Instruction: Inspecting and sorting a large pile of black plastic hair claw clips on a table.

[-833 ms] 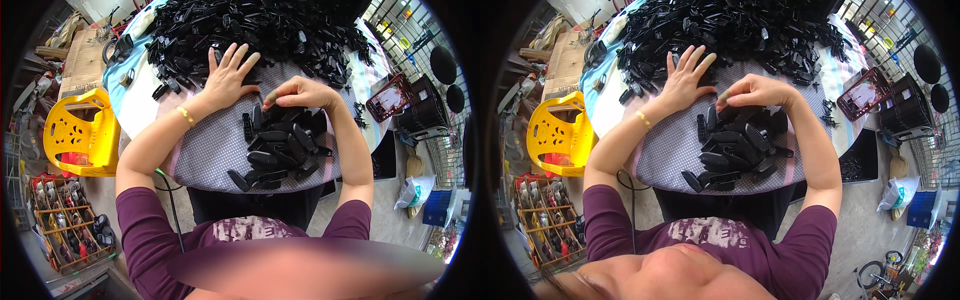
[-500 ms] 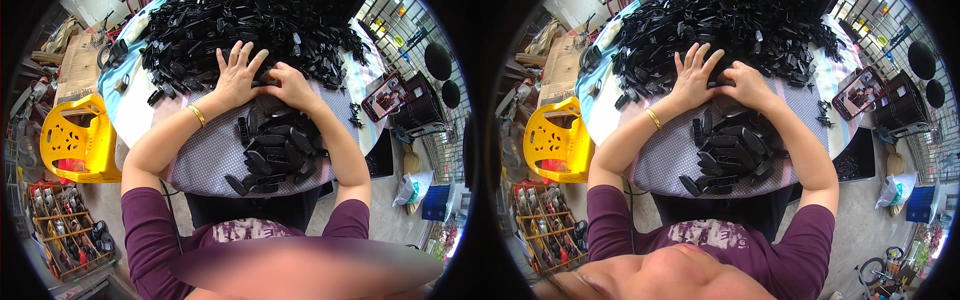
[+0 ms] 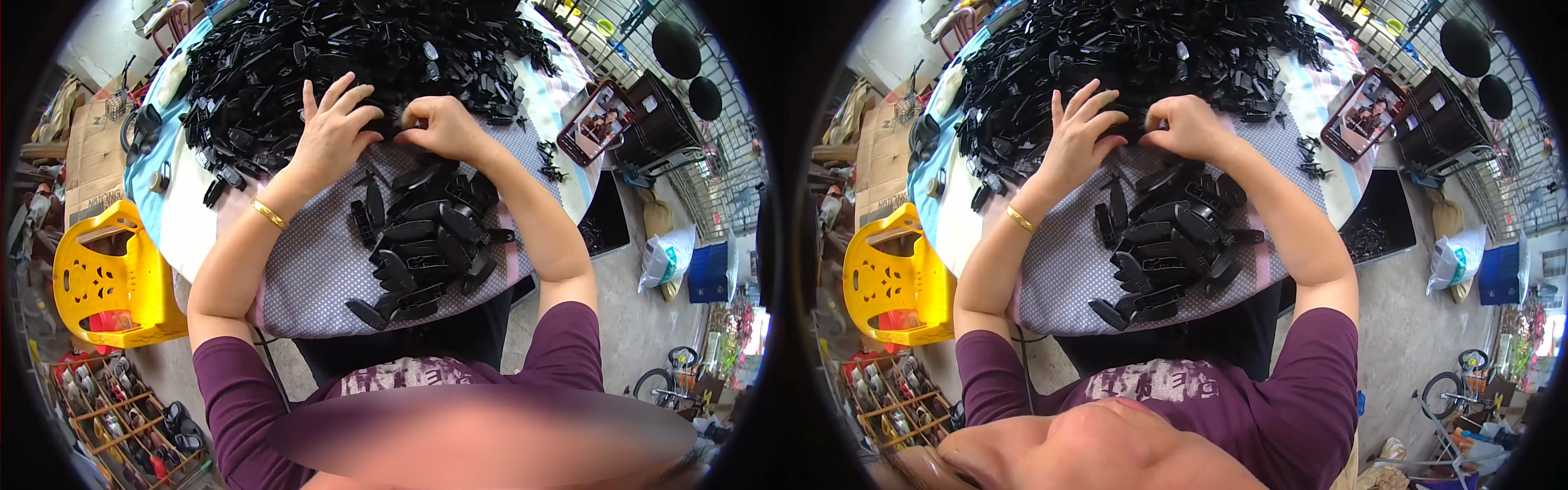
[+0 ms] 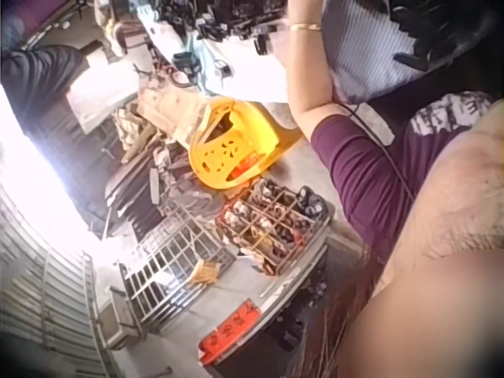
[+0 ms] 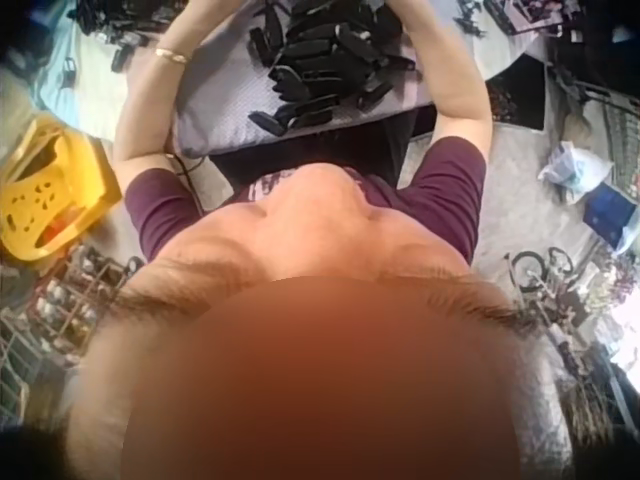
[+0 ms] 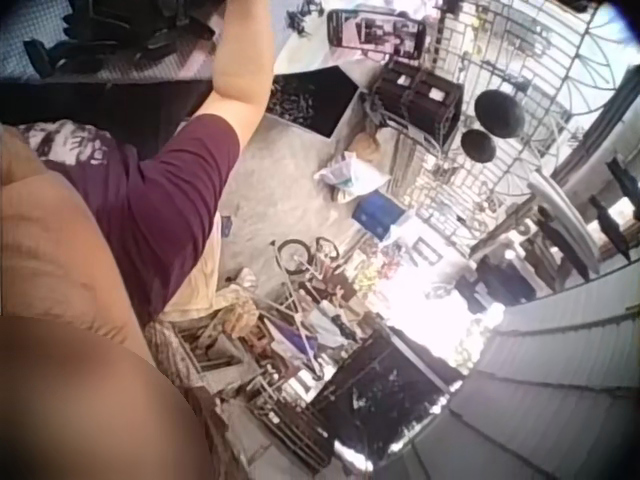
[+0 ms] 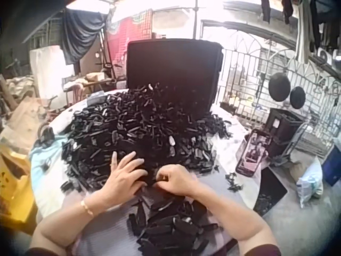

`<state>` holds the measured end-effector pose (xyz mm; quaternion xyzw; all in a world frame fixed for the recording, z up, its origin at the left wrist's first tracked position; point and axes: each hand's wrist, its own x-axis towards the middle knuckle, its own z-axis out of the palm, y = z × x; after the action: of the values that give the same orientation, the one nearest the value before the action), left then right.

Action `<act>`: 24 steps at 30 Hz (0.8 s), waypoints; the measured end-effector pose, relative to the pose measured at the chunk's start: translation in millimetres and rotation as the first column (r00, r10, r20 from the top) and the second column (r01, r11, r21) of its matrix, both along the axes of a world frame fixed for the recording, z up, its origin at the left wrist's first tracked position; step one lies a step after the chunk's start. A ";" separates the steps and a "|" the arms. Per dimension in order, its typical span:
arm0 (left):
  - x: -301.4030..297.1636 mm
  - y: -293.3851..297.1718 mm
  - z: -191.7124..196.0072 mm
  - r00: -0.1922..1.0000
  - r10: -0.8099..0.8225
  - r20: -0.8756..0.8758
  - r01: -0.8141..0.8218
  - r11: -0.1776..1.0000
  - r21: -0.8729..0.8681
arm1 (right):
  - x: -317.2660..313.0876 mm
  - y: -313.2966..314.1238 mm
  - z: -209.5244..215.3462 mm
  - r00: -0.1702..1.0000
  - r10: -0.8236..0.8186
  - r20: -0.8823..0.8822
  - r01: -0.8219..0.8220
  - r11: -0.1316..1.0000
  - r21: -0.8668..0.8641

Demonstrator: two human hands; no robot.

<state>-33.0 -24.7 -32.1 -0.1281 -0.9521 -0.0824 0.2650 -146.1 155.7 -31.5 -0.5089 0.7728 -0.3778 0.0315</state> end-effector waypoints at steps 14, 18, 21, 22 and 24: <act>17.3 13.3 30.9 0.995 -0.047 0.093 -0.025 0.755 0.655 | 8.5 10.9 10.3 0.940 -0.090 -0.329 0.196 0.932 0.304; 19.6 13.2 31.7 0.895 -0.323 0.307 -0.241 0.229 0.943 | 15.3 9.2 30.3 0.893 0.019 0.450 0.009 0.998 -0.059; 15.2 4.8 22.4 0.871 -0.432 0.234 -0.231 0.059 0.971 | 19.1 9.3 31.6 0.752 0.156 0.640 0.003 0.971 -0.240; 13.8 3.9 19.6 0.858 -0.479 0.186 -0.250 -0.073 0.966 | 21.9 7.6 30.7 0.724 0.212 0.656 0.029 0.942 -0.336; 11.7 2.2 10.6 0.827 -0.547 0.132 -0.246 -0.141 0.959 | 27.8 2.9 26.4 0.694 0.273 0.666 0.057 0.902 -0.428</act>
<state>-21.3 -22.6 -21.6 0.0232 -0.5634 -0.8258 -0.0097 -118.3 158.6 -5.1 -0.3631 0.5687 -0.6976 0.2412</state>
